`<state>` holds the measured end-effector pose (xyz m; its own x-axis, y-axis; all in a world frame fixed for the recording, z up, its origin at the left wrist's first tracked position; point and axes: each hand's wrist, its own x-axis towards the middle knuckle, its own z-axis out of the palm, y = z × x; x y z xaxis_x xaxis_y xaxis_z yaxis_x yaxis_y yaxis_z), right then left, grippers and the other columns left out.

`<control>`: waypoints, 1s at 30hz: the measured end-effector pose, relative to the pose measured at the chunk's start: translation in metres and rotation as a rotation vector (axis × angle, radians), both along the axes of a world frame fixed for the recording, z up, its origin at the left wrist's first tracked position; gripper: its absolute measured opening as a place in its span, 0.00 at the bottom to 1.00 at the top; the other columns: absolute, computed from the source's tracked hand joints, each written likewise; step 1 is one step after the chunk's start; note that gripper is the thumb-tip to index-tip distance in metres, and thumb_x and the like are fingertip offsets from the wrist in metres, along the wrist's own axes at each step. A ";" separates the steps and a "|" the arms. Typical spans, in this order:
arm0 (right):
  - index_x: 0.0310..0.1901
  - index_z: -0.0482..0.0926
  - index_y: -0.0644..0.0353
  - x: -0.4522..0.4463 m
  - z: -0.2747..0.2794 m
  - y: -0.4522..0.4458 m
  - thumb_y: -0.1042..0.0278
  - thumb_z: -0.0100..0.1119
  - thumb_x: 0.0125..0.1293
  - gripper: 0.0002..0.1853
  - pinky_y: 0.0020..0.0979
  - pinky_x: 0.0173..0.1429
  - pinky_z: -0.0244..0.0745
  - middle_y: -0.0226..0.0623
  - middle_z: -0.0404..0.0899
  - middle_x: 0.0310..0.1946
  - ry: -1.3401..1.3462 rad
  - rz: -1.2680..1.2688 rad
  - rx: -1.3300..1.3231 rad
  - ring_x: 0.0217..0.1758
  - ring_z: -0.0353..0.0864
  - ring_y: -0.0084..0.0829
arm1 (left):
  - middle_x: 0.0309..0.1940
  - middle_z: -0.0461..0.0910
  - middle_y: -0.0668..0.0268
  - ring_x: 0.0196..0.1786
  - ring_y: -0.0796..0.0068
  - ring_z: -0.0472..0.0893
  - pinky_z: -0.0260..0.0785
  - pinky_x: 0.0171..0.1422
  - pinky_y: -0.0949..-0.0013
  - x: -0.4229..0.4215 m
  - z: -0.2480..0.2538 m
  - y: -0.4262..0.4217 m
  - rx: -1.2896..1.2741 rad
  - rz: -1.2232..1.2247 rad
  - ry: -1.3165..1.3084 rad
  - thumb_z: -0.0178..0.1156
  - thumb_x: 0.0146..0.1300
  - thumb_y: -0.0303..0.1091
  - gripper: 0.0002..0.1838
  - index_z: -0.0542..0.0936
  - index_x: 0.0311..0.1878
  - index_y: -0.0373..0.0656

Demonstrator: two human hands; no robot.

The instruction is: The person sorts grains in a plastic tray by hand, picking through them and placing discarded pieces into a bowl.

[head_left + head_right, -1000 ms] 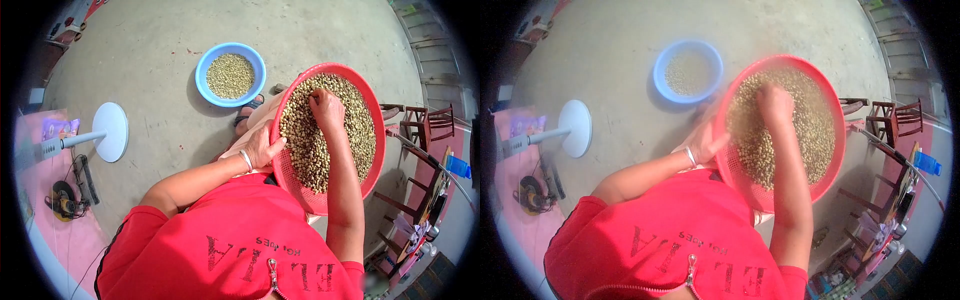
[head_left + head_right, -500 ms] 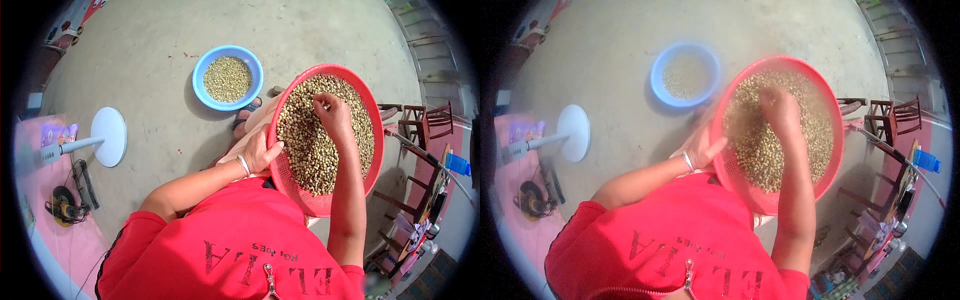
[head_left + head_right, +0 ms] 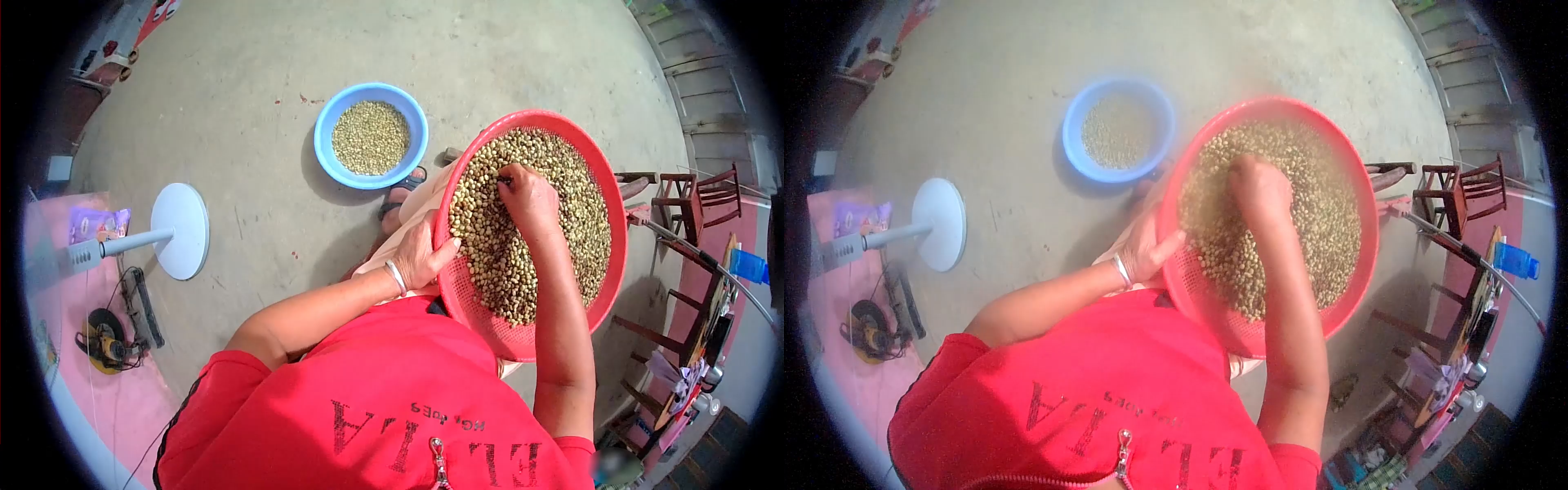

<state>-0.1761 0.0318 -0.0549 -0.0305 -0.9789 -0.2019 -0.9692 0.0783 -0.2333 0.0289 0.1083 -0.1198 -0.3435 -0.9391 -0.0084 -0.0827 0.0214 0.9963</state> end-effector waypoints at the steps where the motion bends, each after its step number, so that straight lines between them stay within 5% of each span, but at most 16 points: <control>1: 0.37 0.83 0.54 0.000 -0.001 0.000 0.66 0.52 0.61 0.09 0.46 0.50 0.75 0.45 0.81 0.41 0.007 0.009 -0.020 0.45 0.81 0.49 | 0.44 0.77 0.41 0.49 0.41 0.77 0.69 0.54 0.51 0.001 0.001 0.000 0.031 -0.008 -0.027 0.58 0.60 0.42 0.27 0.69 0.56 0.32; 7: 0.38 0.82 0.56 -0.001 -0.004 0.001 0.66 0.51 0.63 0.09 0.47 0.49 0.76 0.46 0.82 0.40 0.020 0.022 -0.044 0.43 0.82 0.51 | 0.45 0.78 0.42 0.49 0.40 0.77 0.69 0.55 0.51 0.001 0.009 -0.001 0.077 -0.023 -0.039 0.58 0.60 0.42 0.28 0.69 0.57 0.32; 9: 0.45 0.81 0.55 -0.001 -0.006 0.001 0.64 0.62 0.61 0.11 0.40 0.45 0.77 0.41 0.82 0.36 0.006 0.051 -0.078 0.39 0.83 0.40 | 0.45 0.77 0.42 0.49 0.41 0.77 0.69 0.55 0.51 0.001 0.010 -0.002 0.060 -0.017 -0.032 0.58 0.60 0.42 0.28 0.69 0.57 0.32; 17: 0.43 0.81 0.56 0.000 -0.009 -0.005 0.64 0.62 0.60 0.11 0.40 0.44 0.77 0.41 0.83 0.35 0.008 0.048 -0.056 0.39 0.83 0.41 | 0.45 0.77 0.43 0.50 0.43 0.77 0.68 0.56 0.52 0.001 0.008 -0.001 0.087 -0.016 -0.018 0.57 0.60 0.43 0.27 0.69 0.56 0.33; 19: 0.41 0.81 0.57 0.003 -0.004 -0.006 0.63 0.51 0.64 0.11 0.47 0.53 0.73 0.49 0.81 0.41 -0.057 -0.011 0.036 0.46 0.81 0.51 | 0.44 0.77 0.43 0.49 0.44 0.77 0.68 0.55 0.52 0.000 0.005 -0.001 0.017 0.002 -0.007 0.57 0.60 0.43 0.27 0.69 0.56 0.33; 22: 0.41 0.80 0.58 0.004 -0.002 -0.006 0.61 0.50 0.65 0.12 0.47 0.53 0.73 0.49 0.82 0.41 -0.078 -0.057 0.042 0.47 0.81 0.51 | 0.44 0.77 0.43 0.49 0.44 0.77 0.68 0.55 0.53 -0.001 0.004 -0.001 0.013 0.007 0.004 0.58 0.60 0.43 0.26 0.69 0.56 0.33; 30: 0.43 0.81 0.62 -0.015 0.003 0.003 0.58 0.60 0.60 0.16 0.44 0.51 0.75 0.51 0.83 0.41 -0.293 -0.155 0.038 0.45 0.83 0.49 | 0.44 0.77 0.43 0.49 0.44 0.77 0.68 0.56 0.53 0.004 0.012 -0.002 0.096 -0.042 -0.055 0.58 0.60 0.43 0.26 0.69 0.56 0.33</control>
<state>-0.1909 0.0352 -0.0516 -0.1140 -0.9588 -0.2601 -0.8374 0.2336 -0.4941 0.0324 0.1060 -0.1078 -0.3789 -0.9179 -0.1175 -0.1384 -0.0694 0.9879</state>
